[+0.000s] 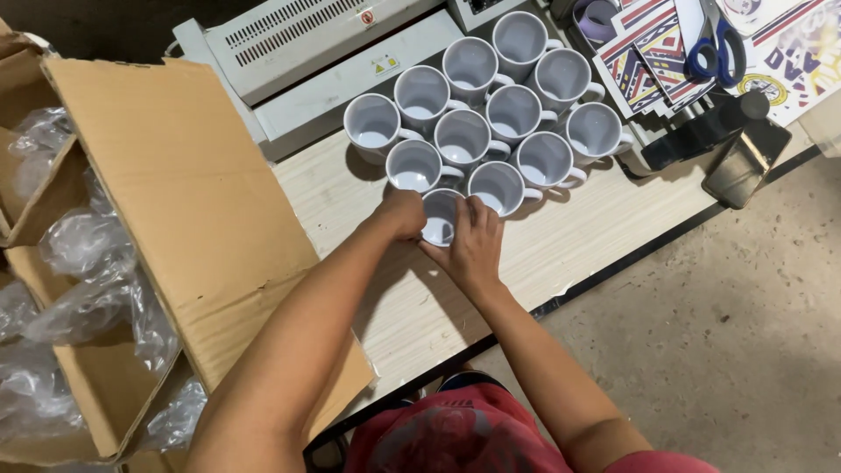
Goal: Removing ceramic mugs from a shipping box, taking off plastic wrap, and arranging them on a workbench.
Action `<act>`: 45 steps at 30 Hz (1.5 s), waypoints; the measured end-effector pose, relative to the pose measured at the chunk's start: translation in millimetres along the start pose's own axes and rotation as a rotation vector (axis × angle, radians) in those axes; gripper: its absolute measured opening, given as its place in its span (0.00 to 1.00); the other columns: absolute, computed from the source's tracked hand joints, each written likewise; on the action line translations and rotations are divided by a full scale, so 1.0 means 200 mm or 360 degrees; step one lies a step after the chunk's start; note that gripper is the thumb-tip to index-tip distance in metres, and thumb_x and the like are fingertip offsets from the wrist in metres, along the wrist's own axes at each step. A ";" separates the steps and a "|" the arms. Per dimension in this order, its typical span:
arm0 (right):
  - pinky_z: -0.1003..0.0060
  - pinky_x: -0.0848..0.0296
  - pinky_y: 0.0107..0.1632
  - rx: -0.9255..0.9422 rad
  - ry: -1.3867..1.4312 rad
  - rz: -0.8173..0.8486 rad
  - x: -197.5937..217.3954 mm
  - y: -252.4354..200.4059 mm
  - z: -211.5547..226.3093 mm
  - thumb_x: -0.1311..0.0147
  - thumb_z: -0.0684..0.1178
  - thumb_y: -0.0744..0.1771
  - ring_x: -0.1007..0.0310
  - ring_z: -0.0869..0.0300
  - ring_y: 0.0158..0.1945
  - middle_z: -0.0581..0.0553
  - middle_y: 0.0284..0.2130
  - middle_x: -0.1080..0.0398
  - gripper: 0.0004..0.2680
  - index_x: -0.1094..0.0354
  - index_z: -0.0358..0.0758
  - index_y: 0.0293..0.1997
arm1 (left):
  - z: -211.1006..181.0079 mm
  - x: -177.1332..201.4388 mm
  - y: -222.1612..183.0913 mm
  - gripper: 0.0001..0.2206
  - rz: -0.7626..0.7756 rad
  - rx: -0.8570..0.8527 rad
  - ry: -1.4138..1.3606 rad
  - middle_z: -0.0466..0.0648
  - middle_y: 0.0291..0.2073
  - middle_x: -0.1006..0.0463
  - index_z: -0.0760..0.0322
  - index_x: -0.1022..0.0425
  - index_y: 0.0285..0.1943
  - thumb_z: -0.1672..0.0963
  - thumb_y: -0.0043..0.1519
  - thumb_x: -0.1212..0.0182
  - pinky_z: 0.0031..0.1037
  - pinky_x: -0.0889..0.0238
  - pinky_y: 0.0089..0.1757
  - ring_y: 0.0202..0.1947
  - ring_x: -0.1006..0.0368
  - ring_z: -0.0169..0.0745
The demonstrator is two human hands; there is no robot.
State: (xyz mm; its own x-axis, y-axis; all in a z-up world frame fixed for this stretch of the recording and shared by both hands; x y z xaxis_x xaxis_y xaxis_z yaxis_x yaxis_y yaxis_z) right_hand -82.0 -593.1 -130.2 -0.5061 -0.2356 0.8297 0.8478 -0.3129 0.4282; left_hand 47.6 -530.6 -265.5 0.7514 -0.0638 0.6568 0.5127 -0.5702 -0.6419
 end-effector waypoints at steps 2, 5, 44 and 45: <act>0.48 0.38 0.57 0.0005 -0.0011 0.0048 -0.03 -0.01 -0.02 0.26 0.65 0.54 0.39 0.42 0.58 0.33 0.57 0.38 0.39 0.40 0.28 0.65 | 0.00 -0.02 0.04 0.08 -0.0055 -0.0024 0.0030 0.66 0.34 0.18 0.75 0.17 0.37 0.60 0.56 0.39 0.40 0.26 0.41 0.36 0.19 0.58; 0.47 0.38 0.57 0.0018 -0.0010 0.0111 -0.06 -0.01 -0.03 0.28 0.65 0.56 0.39 0.42 0.58 0.35 0.57 0.38 0.38 0.39 0.29 0.66 | 0.01 -0.05 0.09 0.10 -0.0129 -0.0091 0.0112 0.68 0.39 0.19 0.75 0.18 0.39 0.59 0.54 0.35 0.41 0.28 0.46 0.44 0.21 0.62; 0.13 0.67 0.64 0.0373 -0.0061 0.0487 -0.22 0.24 -0.17 0.43 0.72 0.63 0.67 0.40 0.79 0.41 0.77 0.59 0.32 0.42 0.50 0.73 | -0.14 0.28 -0.27 0.13 -0.0258 0.0165 0.0234 0.56 0.51 0.20 0.62 0.18 0.50 0.53 0.62 0.37 0.42 0.27 0.48 0.52 0.22 0.54; 0.12 0.67 0.63 0.0489 -0.0064 0.0520 -0.23 0.23 -0.09 0.44 0.75 0.63 0.68 0.39 0.79 0.41 0.76 0.59 0.33 0.43 0.50 0.72 | -0.14 0.30 -0.29 0.13 -0.0221 0.0178 0.0312 0.54 0.52 0.20 0.61 0.18 0.51 0.53 0.59 0.34 0.41 0.27 0.48 0.53 0.23 0.53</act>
State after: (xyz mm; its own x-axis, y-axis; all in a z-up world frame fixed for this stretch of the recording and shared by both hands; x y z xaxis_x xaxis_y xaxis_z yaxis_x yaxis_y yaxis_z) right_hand -22.4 -612.7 -155.5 -0.2027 -0.2387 0.9497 0.9729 0.0610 0.2230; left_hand 50.8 -525.3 -178.4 0.5812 -0.1551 0.7989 0.6564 -0.4910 -0.5728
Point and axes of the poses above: each hand's wrist, its own y-axis towards the middle knuckle, its own x-axis out of the back of the hand, z = x × y, the point moved 10 cm from there along y, towards the middle knuckle
